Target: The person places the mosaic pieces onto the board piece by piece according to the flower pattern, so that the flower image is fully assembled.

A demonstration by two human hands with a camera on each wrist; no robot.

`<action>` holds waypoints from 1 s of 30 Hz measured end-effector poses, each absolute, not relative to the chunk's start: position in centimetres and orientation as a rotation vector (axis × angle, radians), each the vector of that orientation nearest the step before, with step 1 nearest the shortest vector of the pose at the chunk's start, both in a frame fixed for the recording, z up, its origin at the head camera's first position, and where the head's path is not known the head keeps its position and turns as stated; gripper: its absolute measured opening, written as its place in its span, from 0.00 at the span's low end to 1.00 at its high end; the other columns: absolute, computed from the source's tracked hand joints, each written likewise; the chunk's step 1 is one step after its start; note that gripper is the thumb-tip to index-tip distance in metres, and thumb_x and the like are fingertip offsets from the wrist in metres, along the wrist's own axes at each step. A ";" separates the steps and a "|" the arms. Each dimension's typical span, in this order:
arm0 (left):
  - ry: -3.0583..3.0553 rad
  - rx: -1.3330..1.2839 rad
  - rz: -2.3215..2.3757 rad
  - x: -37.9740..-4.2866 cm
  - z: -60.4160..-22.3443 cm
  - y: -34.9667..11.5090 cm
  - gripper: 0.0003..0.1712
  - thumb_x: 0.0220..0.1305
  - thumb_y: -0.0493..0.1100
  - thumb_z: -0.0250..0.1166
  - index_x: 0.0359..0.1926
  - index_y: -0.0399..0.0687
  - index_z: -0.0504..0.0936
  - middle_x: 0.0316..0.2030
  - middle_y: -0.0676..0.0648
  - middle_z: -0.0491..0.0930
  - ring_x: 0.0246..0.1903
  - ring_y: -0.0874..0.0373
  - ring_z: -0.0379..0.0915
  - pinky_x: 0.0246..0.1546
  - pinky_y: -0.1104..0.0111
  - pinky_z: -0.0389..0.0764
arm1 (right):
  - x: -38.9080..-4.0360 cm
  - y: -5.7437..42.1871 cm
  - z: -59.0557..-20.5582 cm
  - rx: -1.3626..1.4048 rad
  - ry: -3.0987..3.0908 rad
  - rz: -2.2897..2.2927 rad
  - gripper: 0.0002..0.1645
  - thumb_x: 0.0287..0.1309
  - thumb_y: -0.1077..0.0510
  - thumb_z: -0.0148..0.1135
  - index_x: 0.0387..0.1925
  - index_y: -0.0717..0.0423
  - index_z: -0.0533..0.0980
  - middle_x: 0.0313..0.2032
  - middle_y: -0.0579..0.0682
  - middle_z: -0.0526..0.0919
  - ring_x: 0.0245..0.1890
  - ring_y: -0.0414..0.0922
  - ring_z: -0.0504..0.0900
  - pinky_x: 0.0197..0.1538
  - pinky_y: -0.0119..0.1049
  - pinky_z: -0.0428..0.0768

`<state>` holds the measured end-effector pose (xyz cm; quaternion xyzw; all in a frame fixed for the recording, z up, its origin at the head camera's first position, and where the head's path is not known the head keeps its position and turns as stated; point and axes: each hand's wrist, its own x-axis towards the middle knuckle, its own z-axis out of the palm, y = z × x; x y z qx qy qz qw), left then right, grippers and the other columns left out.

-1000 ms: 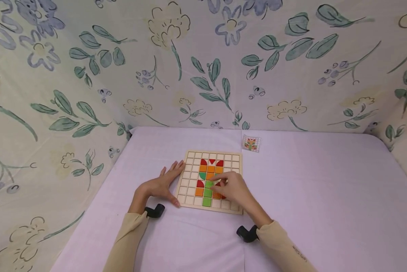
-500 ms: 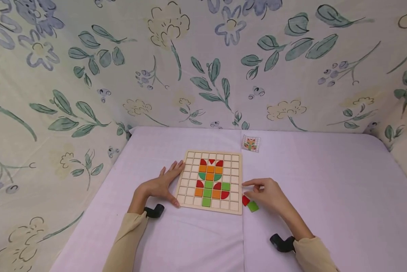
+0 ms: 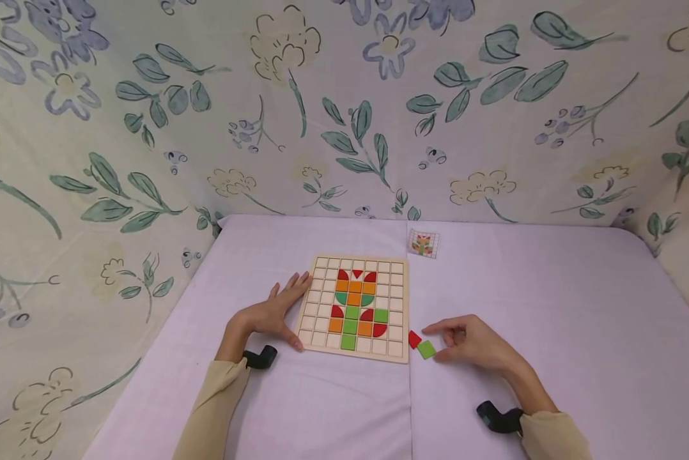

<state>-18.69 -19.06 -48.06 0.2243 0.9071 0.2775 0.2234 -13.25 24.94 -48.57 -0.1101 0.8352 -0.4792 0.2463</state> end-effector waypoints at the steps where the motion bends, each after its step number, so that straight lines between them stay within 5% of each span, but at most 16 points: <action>1: 2.504 0.619 0.767 -18.7 -48.1 -19.1 0.84 0.36 0.53 0.90 0.84 0.47 0.40 0.84 0.48 0.31 0.84 0.48 0.19 0.81 0.41 0.24 | -13.3 24.9 -48.6 -0.302 2.286 -1.299 0.32 0.49 0.60 0.79 0.58 0.63 0.82 0.27 0.46 0.68 0.26 0.36 0.67 0.27 0.28 0.63; 9: 2.505 0.613 0.765 -18.7 -48.1 -19.1 0.84 0.36 0.52 0.90 0.84 0.48 0.40 0.84 0.48 0.31 0.84 0.48 0.19 0.81 0.41 0.24 | -13.2 24.3 -48.5 -0.261 2.353 -1.275 0.23 0.49 0.60 0.79 0.49 0.61 0.86 0.26 0.45 0.68 0.26 0.35 0.67 0.27 0.27 0.64; 30: 2.512 0.613 0.756 -18.7 -48.2 -19.1 0.84 0.36 0.53 0.89 0.84 0.48 0.40 0.84 0.49 0.31 0.84 0.49 0.19 0.81 0.42 0.24 | -13.3 24.8 -48.9 -0.161 2.516 -1.223 0.26 0.50 0.56 0.81 0.51 0.58 0.84 0.27 0.47 0.70 0.27 0.38 0.69 0.30 0.31 0.65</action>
